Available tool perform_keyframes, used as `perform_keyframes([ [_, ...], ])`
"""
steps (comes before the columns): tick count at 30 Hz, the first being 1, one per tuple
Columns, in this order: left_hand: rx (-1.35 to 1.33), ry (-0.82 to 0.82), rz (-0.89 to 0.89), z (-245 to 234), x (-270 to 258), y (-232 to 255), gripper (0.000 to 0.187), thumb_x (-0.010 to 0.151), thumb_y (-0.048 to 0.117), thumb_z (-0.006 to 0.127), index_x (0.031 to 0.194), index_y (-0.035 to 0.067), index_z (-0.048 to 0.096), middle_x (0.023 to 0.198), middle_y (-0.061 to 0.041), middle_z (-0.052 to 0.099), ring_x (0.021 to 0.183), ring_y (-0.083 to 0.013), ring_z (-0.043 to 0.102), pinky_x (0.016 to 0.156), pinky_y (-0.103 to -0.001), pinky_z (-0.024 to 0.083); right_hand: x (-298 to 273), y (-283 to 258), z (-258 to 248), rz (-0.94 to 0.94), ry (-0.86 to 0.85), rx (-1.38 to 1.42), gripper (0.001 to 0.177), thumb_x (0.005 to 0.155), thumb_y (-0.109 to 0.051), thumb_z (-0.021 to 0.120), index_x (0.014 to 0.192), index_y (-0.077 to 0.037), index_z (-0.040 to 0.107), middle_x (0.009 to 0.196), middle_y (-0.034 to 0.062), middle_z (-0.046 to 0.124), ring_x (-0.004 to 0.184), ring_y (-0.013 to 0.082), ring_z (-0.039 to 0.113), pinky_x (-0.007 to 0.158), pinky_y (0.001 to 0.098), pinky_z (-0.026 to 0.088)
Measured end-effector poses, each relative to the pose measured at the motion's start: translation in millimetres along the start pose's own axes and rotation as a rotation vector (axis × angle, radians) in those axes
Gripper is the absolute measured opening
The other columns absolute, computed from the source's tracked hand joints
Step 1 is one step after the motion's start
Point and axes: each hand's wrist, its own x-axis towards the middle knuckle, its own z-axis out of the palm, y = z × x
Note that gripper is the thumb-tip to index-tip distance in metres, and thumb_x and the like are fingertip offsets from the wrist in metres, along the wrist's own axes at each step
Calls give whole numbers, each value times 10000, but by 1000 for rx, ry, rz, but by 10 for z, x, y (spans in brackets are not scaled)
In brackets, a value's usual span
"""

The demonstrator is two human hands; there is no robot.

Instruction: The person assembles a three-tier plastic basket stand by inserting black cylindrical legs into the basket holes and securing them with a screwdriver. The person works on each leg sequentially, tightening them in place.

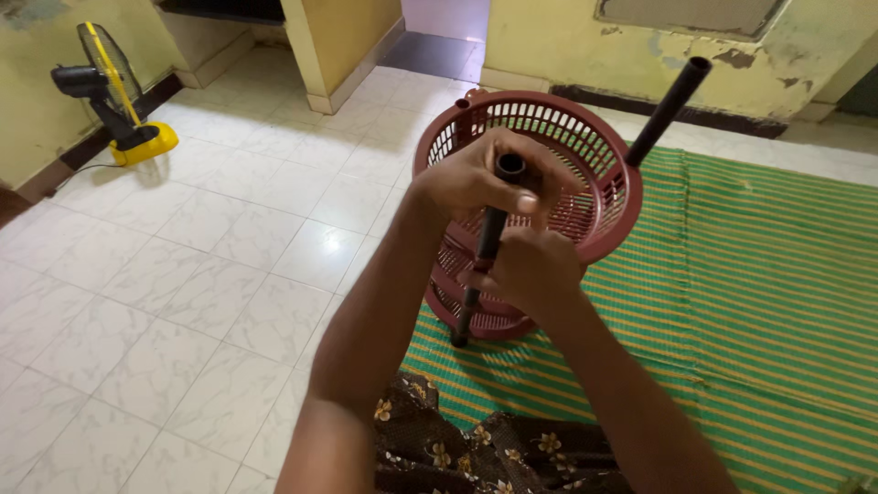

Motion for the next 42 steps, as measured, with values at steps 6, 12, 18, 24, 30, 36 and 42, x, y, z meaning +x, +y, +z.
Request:
perform_keyframes([
  [6,-65,333,-182,241,195,493,269,952,73,777,1212,18,739,727,21,646,526,-17,500,453,-215,386,-21,126,218,-178,495,224,577,650,-605,837,926,-113,717,740,66,680,637,296,698,544,438,559],
  [12,891,1099,251,641,311,135,81,1039,67,685,1117,64,707,918,14,725,805,-13,655,758,-247,559,27,120,222,-155,379,109,472,672,-570,836,910,-174,744,701,66,685,625,313,694,523,476,547],
  [18,-4,38,-6,63,228,574,361,906,201,784,1221,42,707,786,-19,660,660,-83,604,570,-270,459,-24,52,172,5,238,76,629,716,-720,808,816,-107,704,727,63,673,632,283,704,593,424,571],
  [24,24,392,-199,252,209,390,192,953,109,761,1113,4,741,646,4,577,508,-50,513,439,-227,387,-37,165,266,-74,312,173,517,666,-648,812,806,-156,742,705,41,685,637,275,700,560,444,550],
  [30,828,937,158,633,285,253,129,1010,77,705,1128,28,721,978,-4,727,840,-35,662,728,-230,559,-20,110,271,-94,381,105,488,676,-633,818,820,-173,742,697,48,682,612,265,694,548,437,547],
  [36,-227,-37,-78,73,242,483,334,952,193,762,1252,50,732,797,3,725,660,-84,642,575,-242,470,-93,120,191,-126,323,30,493,748,-652,796,788,-168,713,716,13,683,613,251,690,495,403,543],
  [42,392,511,-139,469,353,364,199,959,71,721,1151,44,763,883,-15,726,598,-45,520,502,-229,385,-59,212,316,-25,171,109,482,706,-670,805,808,-203,739,709,17,689,656,261,707,575,423,551],
])
